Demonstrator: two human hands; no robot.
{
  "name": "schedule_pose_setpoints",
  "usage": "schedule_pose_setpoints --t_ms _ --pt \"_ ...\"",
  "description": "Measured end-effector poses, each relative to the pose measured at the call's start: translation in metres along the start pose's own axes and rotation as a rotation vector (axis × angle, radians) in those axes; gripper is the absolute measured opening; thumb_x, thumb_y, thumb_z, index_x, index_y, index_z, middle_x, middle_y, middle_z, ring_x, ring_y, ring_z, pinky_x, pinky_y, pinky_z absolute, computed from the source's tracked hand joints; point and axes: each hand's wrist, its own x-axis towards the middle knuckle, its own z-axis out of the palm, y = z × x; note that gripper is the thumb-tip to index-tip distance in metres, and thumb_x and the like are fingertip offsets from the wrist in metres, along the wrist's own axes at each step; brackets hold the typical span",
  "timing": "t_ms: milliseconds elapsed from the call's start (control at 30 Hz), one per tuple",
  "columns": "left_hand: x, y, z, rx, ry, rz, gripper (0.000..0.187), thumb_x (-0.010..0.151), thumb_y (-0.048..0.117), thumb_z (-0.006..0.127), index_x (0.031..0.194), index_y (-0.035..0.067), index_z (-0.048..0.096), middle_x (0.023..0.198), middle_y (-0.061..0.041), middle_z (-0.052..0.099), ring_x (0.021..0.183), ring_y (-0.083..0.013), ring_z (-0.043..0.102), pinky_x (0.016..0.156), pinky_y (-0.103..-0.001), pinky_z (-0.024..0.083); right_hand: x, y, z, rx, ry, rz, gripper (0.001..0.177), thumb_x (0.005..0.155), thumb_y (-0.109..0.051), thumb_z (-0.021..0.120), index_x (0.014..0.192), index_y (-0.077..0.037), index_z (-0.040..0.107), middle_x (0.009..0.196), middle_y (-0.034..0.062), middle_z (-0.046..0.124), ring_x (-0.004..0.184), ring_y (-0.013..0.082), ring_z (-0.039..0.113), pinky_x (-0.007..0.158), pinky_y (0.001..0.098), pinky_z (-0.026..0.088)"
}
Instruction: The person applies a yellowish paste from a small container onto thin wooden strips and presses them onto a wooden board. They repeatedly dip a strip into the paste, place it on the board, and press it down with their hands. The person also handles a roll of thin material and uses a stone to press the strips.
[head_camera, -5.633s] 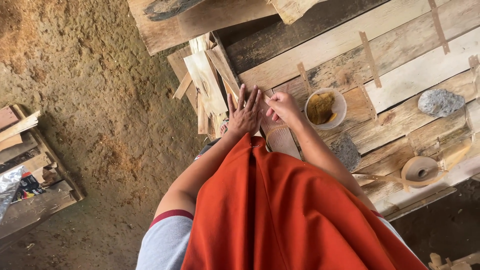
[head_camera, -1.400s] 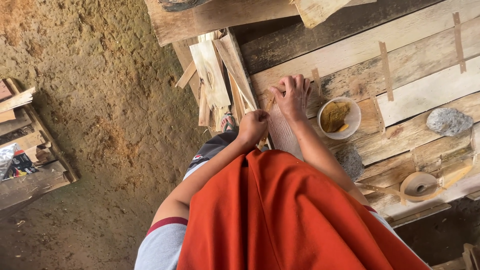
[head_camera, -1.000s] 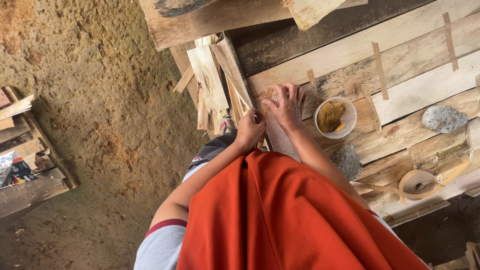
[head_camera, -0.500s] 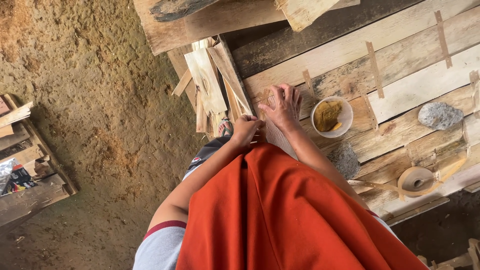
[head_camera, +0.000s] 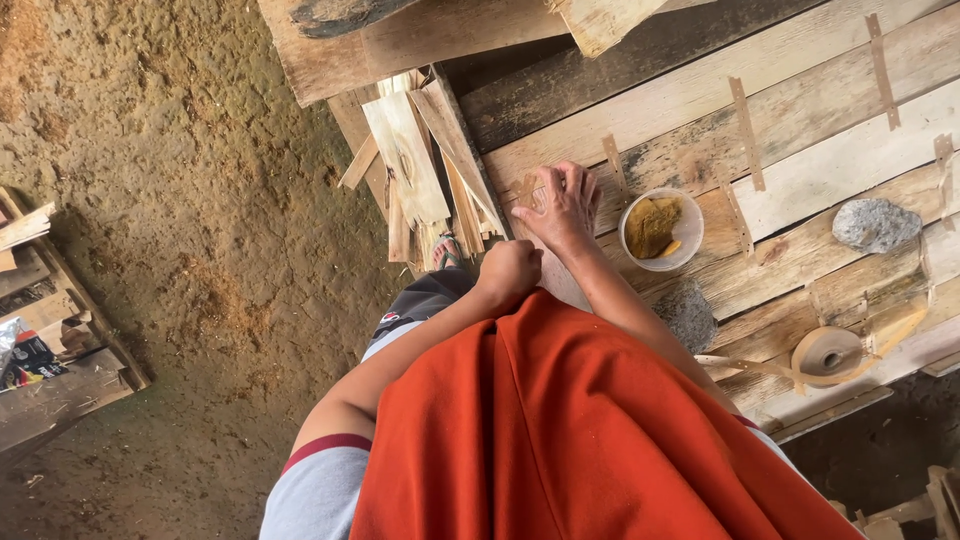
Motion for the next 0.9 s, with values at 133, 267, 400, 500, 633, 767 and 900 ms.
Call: schedule_pose_setpoints --t_ms 133,267,400,500,633,767,900 --pt "-0.015 0.014 0.033 0.31 -0.155 0.231 0.027 0.092 0.029 0.06 0.103 0.013 0.079 0.095 -0.016 0.078 0.099 -0.0376 0.075 0.084 -0.05 0.063 0.001 -0.004 0.001 -0.059 -0.055 0.061 0.072 0.061 -0.045 0.094 0.117 -0.02 0.057 0.119 0.0058 0.046 0.114 0.0376 0.045 0.093 0.0559 0.041" --pt "-0.023 0.019 0.03 0.476 -0.061 0.391 0.025 0.089 0.037 0.059 0.098 0.024 0.078 0.103 -0.006 0.072 0.101 -0.0332 0.068 0.076 -0.042 0.06 -0.002 0.0 -0.001 -0.097 -0.03 0.004 0.078 0.059 -0.05 0.094 0.121 -0.02 0.057 0.118 0.0065 0.048 0.111 0.0378 0.048 0.09 0.0559 0.042" --pt "-0.029 -0.002 0.015 0.587 0.09 0.607 0.026 0.09 0.036 0.059 0.099 0.022 0.079 0.118 -0.008 0.065 0.114 -0.0366 0.055 0.083 -0.041 0.051 0.0 0.022 0.013 -0.062 -0.015 0.015 0.06 0.076 -0.05 0.084 0.126 -0.024 0.063 0.117 0.0019 0.054 0.108 0.0316 0.054 0.088 0.0518 0.047" --pt "-0.032 -0.003 0.011 0.608 0.25 0.713 0.018 0.084 0.032 0.064 0.089 0.021 0.079 0.104 -0.006 0.067 0.112 -0.0356 0.053 0.084 -0.041 0.042 0.021 0.023 0.017 -0.012 0.151 0.076 0.023 0.099 -0.033 0.066 0.117 -0.018 0.064 0.098 0.0066 0.058 0.092 0.0352 0.061 0.075 0.0507 0.051" --pt "-0.033 -0.007 0.007 0.584 0.38 0.803 0.013 0.079 0.032 0.068 0.08 0.022 0.076 0.11 -0.004 0.065 0.122 -0.0377 0.048 0.094 -0.047 0.037 0.076 0.002 0.028 -0.104 0.322 -0.167 0.03 0.108 -0.026 0.05 0.133 -0.017 0.063 0.133 0.0071 0.057 0.126 0.0328 0.055 0.106 0.0477 0.043" --pt "-0.03 -0.006 0.001 0.585 -0.052 0.577 0.031 0.09 0.034 0.051 0.101 0.019 0.077 0.151 -0.005 0.05 0.149 -0.0354 0.025 0.114 -0.062 0.015 0.105 -0.019 0.057 -0.222 0.184 -0.202 0.056 0.118 -0.026 0.052 0.165 -0.026 0.021 0.173 0.0076 0.004 0.162 0.0296 0.001 0.135 0.057 -0.001" --pt "-0.024 -0.029 0.02 0.446 0.174 0.699 0.027 0.092 0.03 0.055 0.089 0.019 0.078 0.137 0.0 0.063 0.14 -0.0333 0.038 0.106 -0.064 0.025 0.104 -0.012 0.073 -0.225 -0.027 -0.18 0.056 0.118 -0.048 0.026 0.169 -0.028 0.013 0.175 0.0057 -0.001 0.163 0.0329 -0.002 0.131 0.0628 -0.003"
